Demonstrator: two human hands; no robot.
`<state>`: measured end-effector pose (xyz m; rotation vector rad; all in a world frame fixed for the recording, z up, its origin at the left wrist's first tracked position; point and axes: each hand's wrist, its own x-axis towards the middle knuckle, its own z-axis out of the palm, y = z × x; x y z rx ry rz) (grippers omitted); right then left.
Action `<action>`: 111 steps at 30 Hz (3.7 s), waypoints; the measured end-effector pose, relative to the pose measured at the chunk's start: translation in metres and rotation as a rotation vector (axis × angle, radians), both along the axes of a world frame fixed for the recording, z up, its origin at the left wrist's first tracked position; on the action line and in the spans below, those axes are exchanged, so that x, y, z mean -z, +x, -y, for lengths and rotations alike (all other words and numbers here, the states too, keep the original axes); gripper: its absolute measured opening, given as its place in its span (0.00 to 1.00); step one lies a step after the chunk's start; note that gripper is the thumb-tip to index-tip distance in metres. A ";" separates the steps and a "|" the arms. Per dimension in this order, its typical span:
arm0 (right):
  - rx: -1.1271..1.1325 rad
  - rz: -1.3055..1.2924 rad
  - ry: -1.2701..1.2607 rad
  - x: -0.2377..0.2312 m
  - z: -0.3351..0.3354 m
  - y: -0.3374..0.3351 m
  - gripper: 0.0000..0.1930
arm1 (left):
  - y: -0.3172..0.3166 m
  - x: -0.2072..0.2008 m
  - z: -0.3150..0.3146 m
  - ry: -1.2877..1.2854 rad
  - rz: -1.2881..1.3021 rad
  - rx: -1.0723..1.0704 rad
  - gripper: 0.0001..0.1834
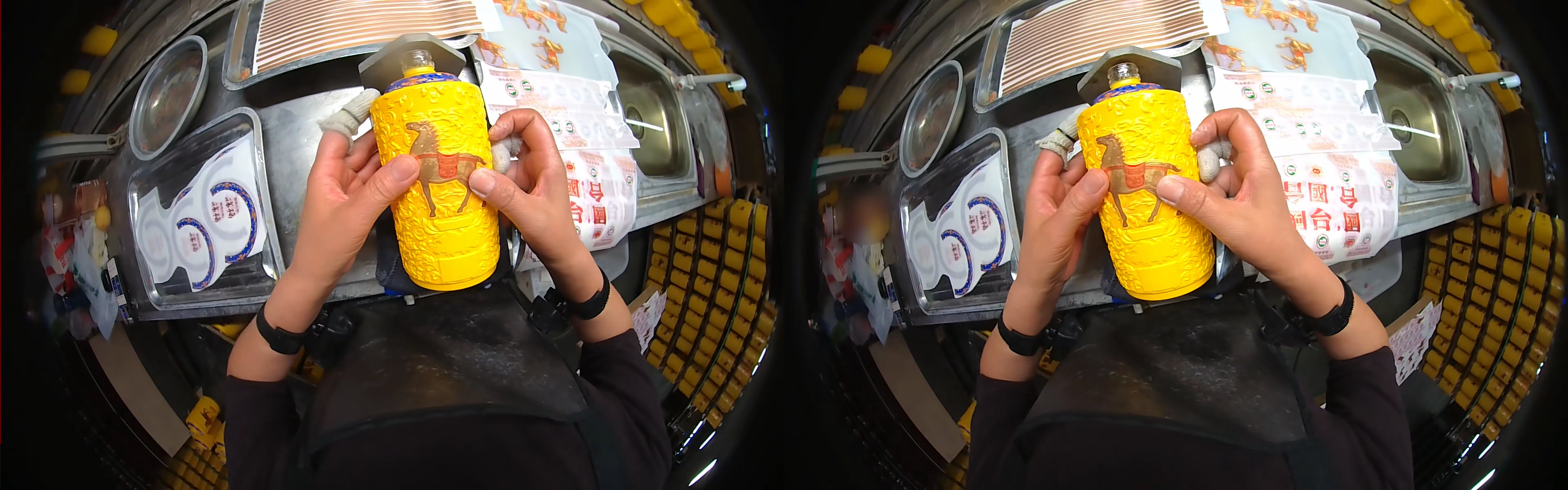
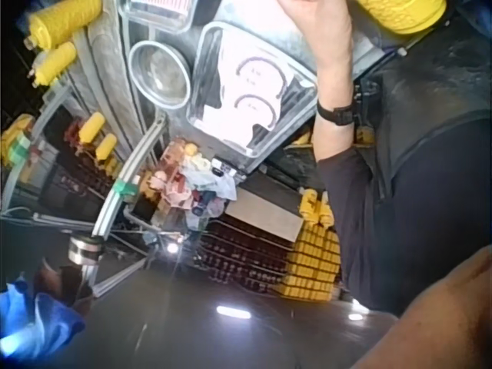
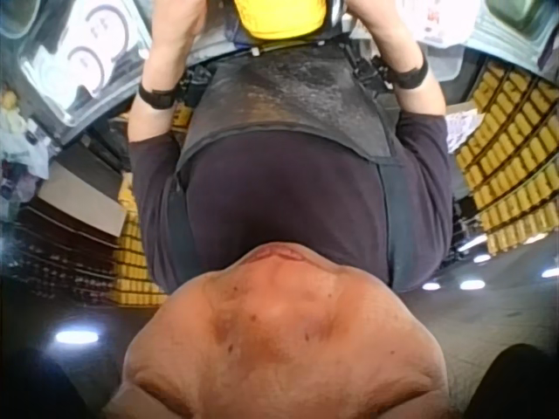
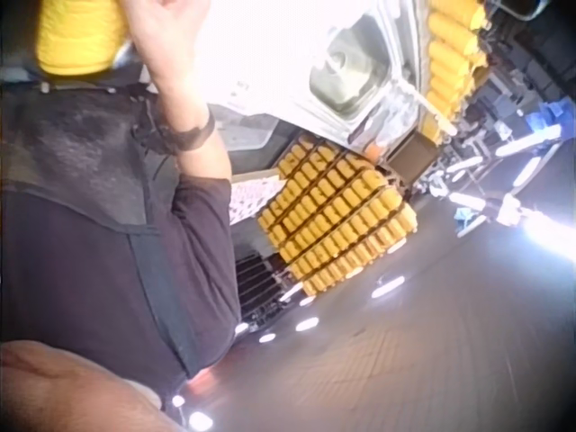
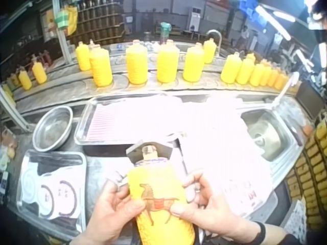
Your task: Manually applying adhesive labels and decorative stickers to yellow liquor bottles in a factory setting.
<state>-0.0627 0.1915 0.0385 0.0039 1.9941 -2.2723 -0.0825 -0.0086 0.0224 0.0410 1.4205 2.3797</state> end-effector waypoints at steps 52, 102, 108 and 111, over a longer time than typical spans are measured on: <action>-0.430 -1.227 0.999 -0.068 0.015 -0.038 0.15 | 0.017 0.008 0.007 -0.070 -0.218 0.013 0.42; 0.030 -0.208 0.520 -0.066 0.011 -0.028 0.11 | 0.001 0.000 -0.001 0.047 -0.016 -0.008 0.27; -0.138 -0.496 0.792 -0.072 0.028 -0.047 0.11 | 0.002 -0.004 0.003 0.052 -0.003 0.036 0.33; -0.079 -0.779 0.924 -0.078 0.022 -0.062 0.09 | 0.000 -0.006 0.001 0.091 0.002 0.036 0.29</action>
